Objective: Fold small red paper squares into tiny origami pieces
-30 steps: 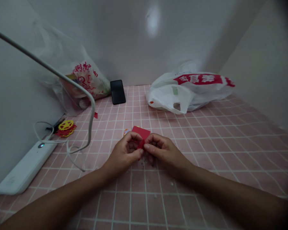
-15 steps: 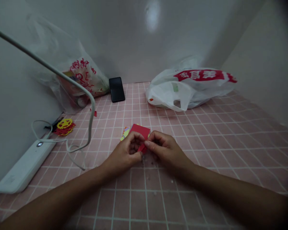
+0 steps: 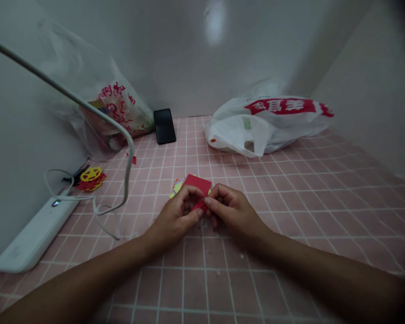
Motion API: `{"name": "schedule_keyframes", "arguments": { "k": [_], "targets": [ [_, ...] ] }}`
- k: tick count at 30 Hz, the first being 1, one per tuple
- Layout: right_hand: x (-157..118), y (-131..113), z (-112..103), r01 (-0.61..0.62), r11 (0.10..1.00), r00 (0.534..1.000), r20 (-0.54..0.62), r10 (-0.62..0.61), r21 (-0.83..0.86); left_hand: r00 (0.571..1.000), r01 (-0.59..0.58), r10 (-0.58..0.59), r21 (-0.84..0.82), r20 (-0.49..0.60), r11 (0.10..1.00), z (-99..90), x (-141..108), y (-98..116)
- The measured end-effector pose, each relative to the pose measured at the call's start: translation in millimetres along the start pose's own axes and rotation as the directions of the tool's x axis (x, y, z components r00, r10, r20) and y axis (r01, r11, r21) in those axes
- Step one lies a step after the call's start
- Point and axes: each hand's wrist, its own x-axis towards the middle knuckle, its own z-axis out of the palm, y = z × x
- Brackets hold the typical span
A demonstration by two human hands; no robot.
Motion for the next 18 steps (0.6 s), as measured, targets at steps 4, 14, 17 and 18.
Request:
{"name": "schedule_keyframes", "arguments": {
  "k": [4,14,17,18],
  "targets": [
    [-1.8,1.8,-1.3,0.016,1.000,1.000,0.003,-0.016,0.024,1.000,0.012,-0.012,0.009,0.003,1.000,-0.3,-1.0,-0.2],
    [-1.2,-2.2,0.6,-0.014,0.999,0.996,0.086,0.017,-0.037,0.992,-0.007,0.017,0.081,-0.124,0.997,-1.7,2.7,4.6],
    [-1.7,-2.7,2.1,0.008,0.994,0.998,0.070,0.000,-0.113,0.992,-0.002,0.013,0.086,-0.127,0.996,-1.0,1.8,5.8],
    [-1.7,-2.3,2.3,0.013,0.991,0.998,0.059,-0.006,-0.130,0.993,-0.001,0.012,0.091,-0.120,0.996,-0.8,1.2,5.6]
  ]
}}
